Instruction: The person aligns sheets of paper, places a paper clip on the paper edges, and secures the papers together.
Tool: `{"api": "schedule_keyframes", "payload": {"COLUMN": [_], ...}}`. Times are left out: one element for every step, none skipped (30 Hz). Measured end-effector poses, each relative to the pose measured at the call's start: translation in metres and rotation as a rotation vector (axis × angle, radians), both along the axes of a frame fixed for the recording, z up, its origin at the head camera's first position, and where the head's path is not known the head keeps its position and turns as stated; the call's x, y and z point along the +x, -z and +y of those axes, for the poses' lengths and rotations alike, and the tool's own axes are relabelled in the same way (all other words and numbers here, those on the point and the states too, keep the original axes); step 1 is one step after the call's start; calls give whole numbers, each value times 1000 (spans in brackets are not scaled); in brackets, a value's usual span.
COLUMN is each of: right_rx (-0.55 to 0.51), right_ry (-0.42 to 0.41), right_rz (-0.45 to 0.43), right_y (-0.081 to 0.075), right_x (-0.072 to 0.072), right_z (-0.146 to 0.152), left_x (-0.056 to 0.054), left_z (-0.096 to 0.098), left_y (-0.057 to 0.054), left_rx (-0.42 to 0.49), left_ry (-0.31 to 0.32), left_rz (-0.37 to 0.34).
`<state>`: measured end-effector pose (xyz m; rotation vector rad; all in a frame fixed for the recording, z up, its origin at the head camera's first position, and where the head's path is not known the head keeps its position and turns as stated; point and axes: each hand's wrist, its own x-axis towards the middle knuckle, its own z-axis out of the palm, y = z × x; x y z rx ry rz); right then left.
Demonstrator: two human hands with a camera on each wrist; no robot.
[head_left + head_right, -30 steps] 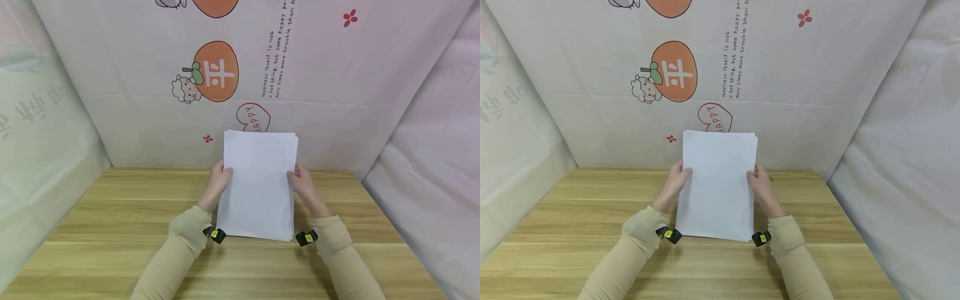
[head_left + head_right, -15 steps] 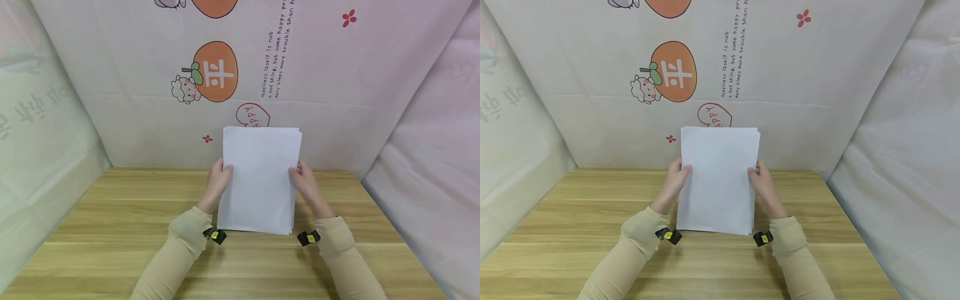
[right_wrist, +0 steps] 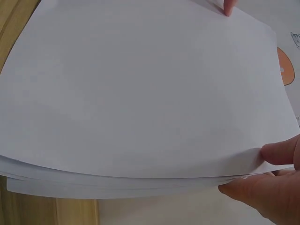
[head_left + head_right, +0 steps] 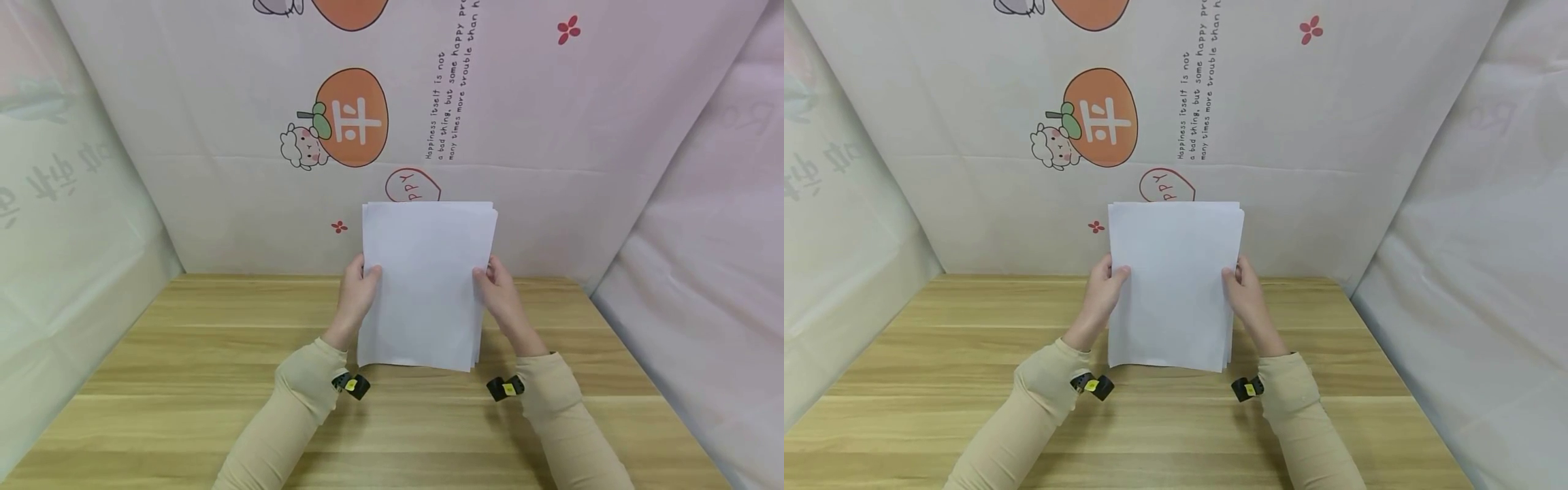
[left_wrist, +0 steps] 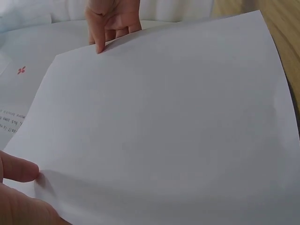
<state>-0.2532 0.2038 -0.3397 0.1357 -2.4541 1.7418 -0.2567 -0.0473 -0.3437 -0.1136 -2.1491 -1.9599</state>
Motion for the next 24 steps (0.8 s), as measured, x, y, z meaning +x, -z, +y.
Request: {"api": "schedule_keyframes", "payload": {"right_rx": [5,9,12,14,12,11,10,6,4,4,4,5,6,8,10,13,16,20,22,23,23,22,21,19], "right_ry": [0,-1,-3,-4,-9,-14,-16,-18,-19,-19,-20,-17,-16,-19,-20,-21,-23,-24,-26,-24,-23,-21,-21,-20], "right_rz": [9,17,26,35,44,51,57,64,70,77,86,92,100,109,119,129,139,149,159,166,173,177,181,184], "right_y": [0,0,-1,-1,-1,-1,-1,-2,-2,-1,-1,-1,-1,0,0,0,1,1,2,2,2,3,3,3], "right_x": [0,1,1,1,2,2,2,2,2,2,3,3,3,3,3,3,3,3,3,3,3,2,2,2], "right_z": [0,0,0,0,0,0,0,0,0,0,0,-1,-1,-1,-1,-1,-1,-1,-1,-1,-2,-2,-2,-2], "left_x": [0,0,0,0,0,1,1,1,2,2,3,3,4,4,5,5,6,6,6,6,6,7,6,7], "left_z": [0,0,0,0,1,1,1,1,1,1,1,1,0,0,0,0,0,-1,-1,-1,-1,-1,-1,-2], "left_y": [0,0,0,0,0,-1,-1,-1,-1,-1,-2,-2,-2,-2,-2,-2,-2,-2,-2,-2,-3,-3,-3,-3], "left_rx": [5,10,13,15,16,19,20,20,21,22,23,24,24,26,27,28,29,30,31,33,34,35,36,39], "left_ry": [-4,-8,-10,-13,-15,-15,-18,-19,-19,-21,-23,-23,-23,-23,-20,-17,-13,-9,-6,-2,2,5,6,9], "left_rz": [6,9,16,22,27,32,34,38,46,50,52,57,61,67,71,72,74,79,82,85,89,93,99,104]}}
